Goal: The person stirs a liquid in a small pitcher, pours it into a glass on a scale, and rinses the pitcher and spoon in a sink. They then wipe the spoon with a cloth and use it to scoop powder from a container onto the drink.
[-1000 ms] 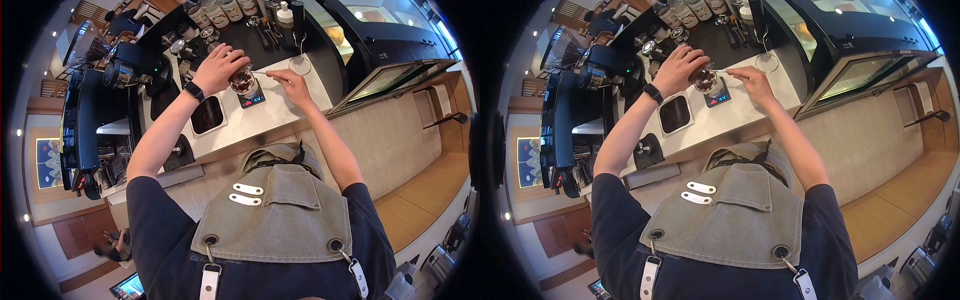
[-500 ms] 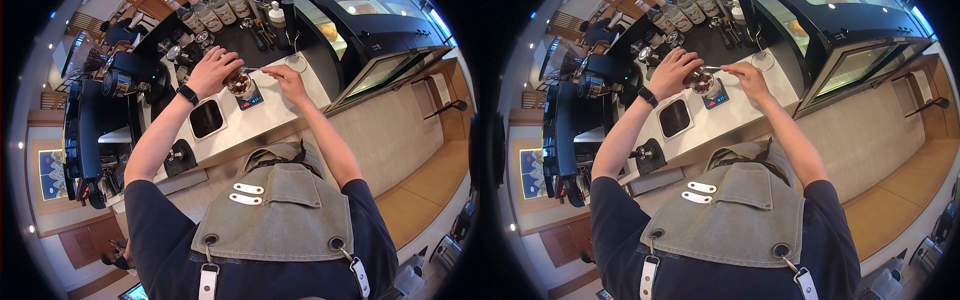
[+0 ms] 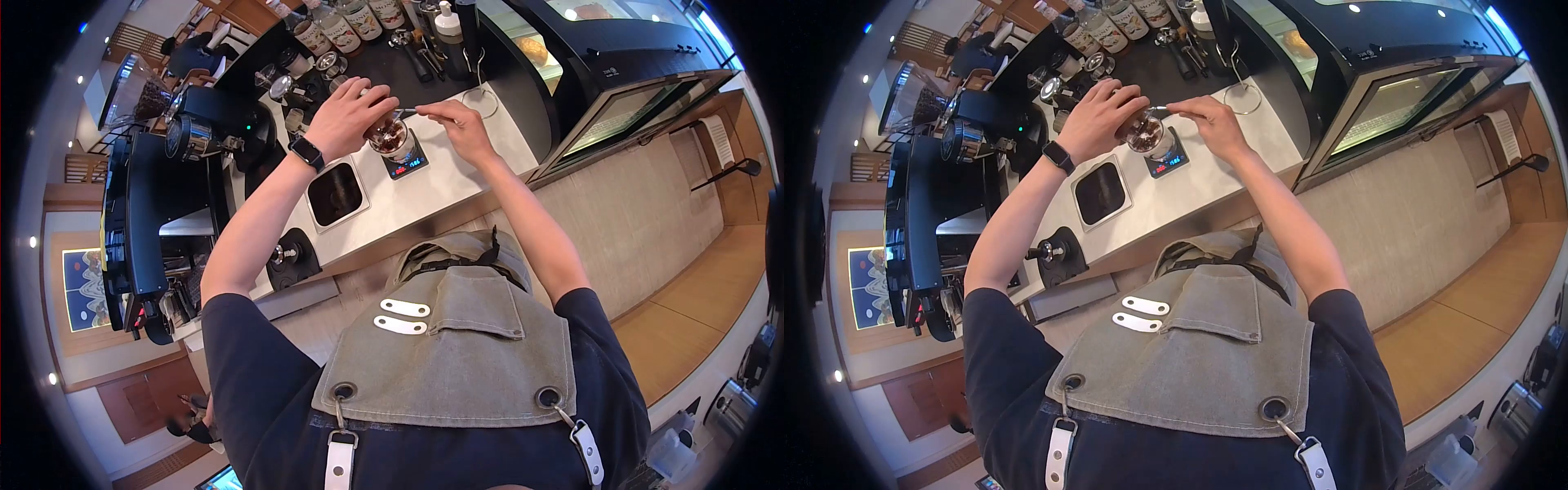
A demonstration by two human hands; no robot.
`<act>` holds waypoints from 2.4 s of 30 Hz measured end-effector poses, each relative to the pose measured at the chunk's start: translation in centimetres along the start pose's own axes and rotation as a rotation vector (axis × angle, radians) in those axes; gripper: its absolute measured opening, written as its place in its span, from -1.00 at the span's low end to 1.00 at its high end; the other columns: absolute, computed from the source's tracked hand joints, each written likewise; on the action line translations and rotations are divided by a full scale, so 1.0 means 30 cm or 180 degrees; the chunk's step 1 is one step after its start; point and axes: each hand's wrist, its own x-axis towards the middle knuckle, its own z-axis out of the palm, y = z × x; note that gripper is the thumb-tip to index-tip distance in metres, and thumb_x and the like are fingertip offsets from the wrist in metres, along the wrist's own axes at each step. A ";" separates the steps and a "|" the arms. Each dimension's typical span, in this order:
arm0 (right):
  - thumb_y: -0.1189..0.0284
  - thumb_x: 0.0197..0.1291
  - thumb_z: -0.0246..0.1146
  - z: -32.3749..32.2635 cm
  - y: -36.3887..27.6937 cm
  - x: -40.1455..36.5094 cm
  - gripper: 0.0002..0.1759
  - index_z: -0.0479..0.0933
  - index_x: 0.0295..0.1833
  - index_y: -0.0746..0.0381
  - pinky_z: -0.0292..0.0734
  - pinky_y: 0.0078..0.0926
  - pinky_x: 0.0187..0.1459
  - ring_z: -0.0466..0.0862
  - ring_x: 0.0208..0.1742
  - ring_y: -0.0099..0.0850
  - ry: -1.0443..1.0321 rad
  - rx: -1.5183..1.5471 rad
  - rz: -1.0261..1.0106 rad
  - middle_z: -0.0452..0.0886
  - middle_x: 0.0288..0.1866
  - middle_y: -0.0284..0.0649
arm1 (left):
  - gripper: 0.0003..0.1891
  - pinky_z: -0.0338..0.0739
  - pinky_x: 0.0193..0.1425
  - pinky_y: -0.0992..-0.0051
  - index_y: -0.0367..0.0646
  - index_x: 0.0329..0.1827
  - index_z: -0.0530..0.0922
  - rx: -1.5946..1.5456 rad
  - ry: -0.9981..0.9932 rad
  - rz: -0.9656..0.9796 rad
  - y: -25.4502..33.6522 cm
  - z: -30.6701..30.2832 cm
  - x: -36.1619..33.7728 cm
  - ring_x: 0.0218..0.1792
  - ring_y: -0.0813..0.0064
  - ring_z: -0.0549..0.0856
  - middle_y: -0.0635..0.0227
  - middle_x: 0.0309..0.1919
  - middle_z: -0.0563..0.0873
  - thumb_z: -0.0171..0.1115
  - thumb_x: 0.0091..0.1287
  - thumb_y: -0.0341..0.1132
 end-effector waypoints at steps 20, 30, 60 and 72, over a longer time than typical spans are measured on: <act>0.72 0.44 0.17 -0.030 0.052 -0.157 -0.63 0.76 0.19 0.24 0.72 -0.40 0.22 0.82 0.13 -0.33 -0.0025 0.0093 0.0447 0.81 0.10 -0.13 | -0.35 0.34 0.63 0.14 0.09 0.41 0.51 -0.0030 -0.0007 -0.0009 -0.004 -0.002 -0.008 0.45 0.10 0.49 0.38 0.37 0.57 0.40 0.19 -0.48; 0.72 0.38 0.20 0.028 0.005 -0.048 -0.63 0.77 0.17 0.25 0.70 -0.41 0.22 0.81 0.12 -0.32 0.0059 0.0149 0.0058 0.82 0.08 -0.12 | -0.35 0.42 0.57 0.16 0.09 0.39 0.52 0.0039 0.0037 0.0038 0.005 0.008 0.003 0.42 0.13 0.49 0.41 0.35 0.56 0.50 0.18 -0.39; 0.73 0.47 0.15 -0.013 0.018 -0.174 -0.61 0.75 0.23 0.22 0.73 -0.39 0.21 0.81 0.11 -0.33 0.0064 -0.0100 0.0216 0.81 0.08 -0.15 | -0.30 0.45 0.54 0.18 0.06 0.36 0.54 -0.0017 -0.0118 0.0067 -0.008 -0.019 0.030 0.39 0.12 0.49 0.39 0.31 0.57 0.54 0.07 -0.40; 0.75 0.44 0.15 0.007 0.004 -0.096 -0.61 0.75 0.21 0.24 0.71 -0.47 0.17 0.81 0.09 -0.40 0.0177 -0.0244 -0.0155 0.83 0.04 -0.18 | -0.32 0.47 0.52 0.18 0.06 0.35 0.54 -0.0114 -0.0037 0.0075 -0.006 -0.013 0.036 0.40 0.11 0.49 0.39 0.33 0.58 0.53 0.09 -0.42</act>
